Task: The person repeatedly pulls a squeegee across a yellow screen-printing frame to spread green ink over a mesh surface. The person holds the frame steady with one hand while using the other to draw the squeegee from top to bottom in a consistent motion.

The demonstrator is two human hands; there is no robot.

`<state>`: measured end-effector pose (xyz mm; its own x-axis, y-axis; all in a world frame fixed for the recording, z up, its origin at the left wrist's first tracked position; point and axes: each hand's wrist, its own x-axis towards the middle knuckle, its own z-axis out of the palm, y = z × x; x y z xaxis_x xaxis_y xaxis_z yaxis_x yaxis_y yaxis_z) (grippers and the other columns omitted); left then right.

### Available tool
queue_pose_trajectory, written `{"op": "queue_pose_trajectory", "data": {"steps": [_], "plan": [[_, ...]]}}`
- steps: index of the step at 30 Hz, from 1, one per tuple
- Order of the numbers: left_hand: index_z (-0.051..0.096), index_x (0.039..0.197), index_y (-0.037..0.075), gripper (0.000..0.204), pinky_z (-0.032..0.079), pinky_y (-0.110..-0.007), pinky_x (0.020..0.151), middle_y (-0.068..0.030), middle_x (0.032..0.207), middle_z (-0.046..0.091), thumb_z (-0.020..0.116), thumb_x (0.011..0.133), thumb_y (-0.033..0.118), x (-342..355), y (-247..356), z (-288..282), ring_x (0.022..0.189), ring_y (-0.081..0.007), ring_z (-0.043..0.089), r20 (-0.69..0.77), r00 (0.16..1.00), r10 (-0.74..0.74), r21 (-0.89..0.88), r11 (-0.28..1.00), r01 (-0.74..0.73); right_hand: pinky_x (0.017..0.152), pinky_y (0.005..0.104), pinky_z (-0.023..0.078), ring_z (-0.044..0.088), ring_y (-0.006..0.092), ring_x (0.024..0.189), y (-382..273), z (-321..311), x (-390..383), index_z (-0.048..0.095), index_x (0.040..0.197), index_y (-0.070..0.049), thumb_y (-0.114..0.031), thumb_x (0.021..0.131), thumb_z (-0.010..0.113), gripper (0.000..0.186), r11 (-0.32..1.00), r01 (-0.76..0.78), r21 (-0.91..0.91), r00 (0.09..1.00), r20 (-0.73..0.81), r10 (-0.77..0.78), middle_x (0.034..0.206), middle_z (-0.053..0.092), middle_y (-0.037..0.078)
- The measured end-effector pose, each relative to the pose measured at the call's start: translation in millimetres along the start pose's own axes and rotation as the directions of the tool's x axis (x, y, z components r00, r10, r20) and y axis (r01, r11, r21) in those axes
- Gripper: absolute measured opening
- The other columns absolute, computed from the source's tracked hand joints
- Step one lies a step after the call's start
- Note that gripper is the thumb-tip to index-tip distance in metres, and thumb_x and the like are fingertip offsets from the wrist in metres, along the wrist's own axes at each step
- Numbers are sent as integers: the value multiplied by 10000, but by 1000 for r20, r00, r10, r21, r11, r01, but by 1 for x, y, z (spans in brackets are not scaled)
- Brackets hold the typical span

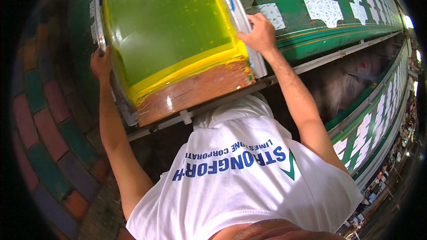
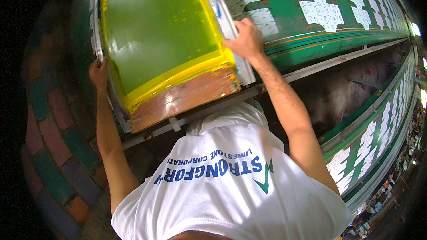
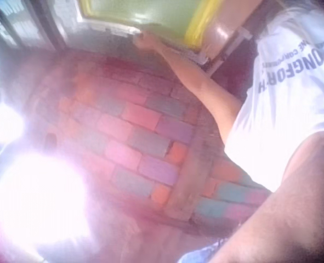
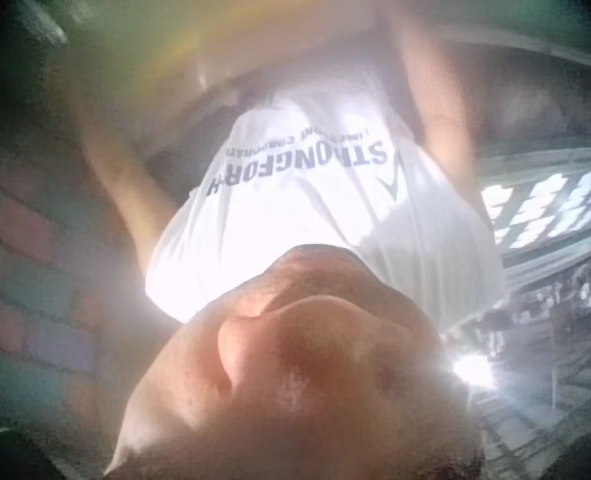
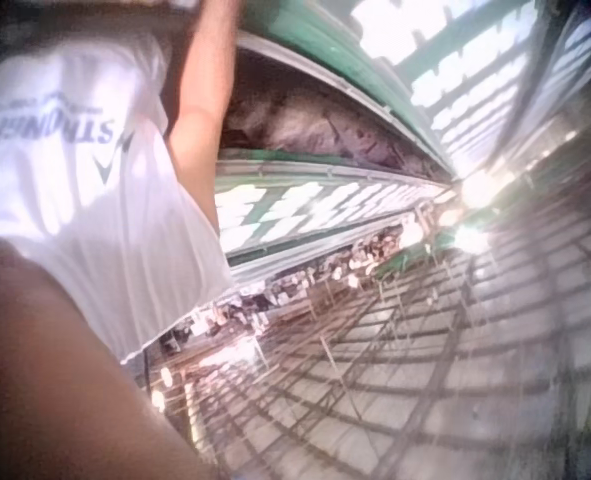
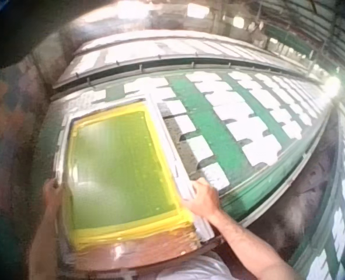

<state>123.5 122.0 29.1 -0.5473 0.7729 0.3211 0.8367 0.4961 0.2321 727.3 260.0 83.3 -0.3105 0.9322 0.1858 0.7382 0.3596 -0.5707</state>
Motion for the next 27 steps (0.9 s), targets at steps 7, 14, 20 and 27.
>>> {"op": "queue_pose_trajectory", "data": {"steps": [7,14,20,27], "plan": [[767,1178,8,553,557,-504,818,-137,1046,705,795,912,492,-52,193,55,924,-348,678,-49,999,-21,8,1000,22,856,438,577,702,346,979,178,-72,35,758,1158,-52,-335,716,843,532,999,12,-33,999,43,-10,1049,695,151],[724,1231,28,538,547,-519,731,-77,958,606,764,964,494,-88,257,73,854,-287,636,-6,999,-49,-4,999,49,866,424,578,699,331,1015,247,-103,19,718,1218,24,-274,737,862,584,999,-47,-11,997,67,48,1100,688,151],[683,1308,65,555,576,-535,786,-52,995,589,729,990,518,-98,268,79,898,-273,622,-19,999,-48,-21,999,48,773,357,573,651,231,873,266,-103,12,677,1280,47,-253,772,880,623,999,44,-4,998,34,-44,1079,651,116],[723,1273,47,546,568,-519,812,-96,1016,643,764,957,490,-99,279,85,898,-320,659,10,993,-121,11,993,120,947,447,558,670,369,1096,261,-106,9,646,1343,34,-309,785,900,703,996,-76,42,988,135,70,1196,648,201]]}}
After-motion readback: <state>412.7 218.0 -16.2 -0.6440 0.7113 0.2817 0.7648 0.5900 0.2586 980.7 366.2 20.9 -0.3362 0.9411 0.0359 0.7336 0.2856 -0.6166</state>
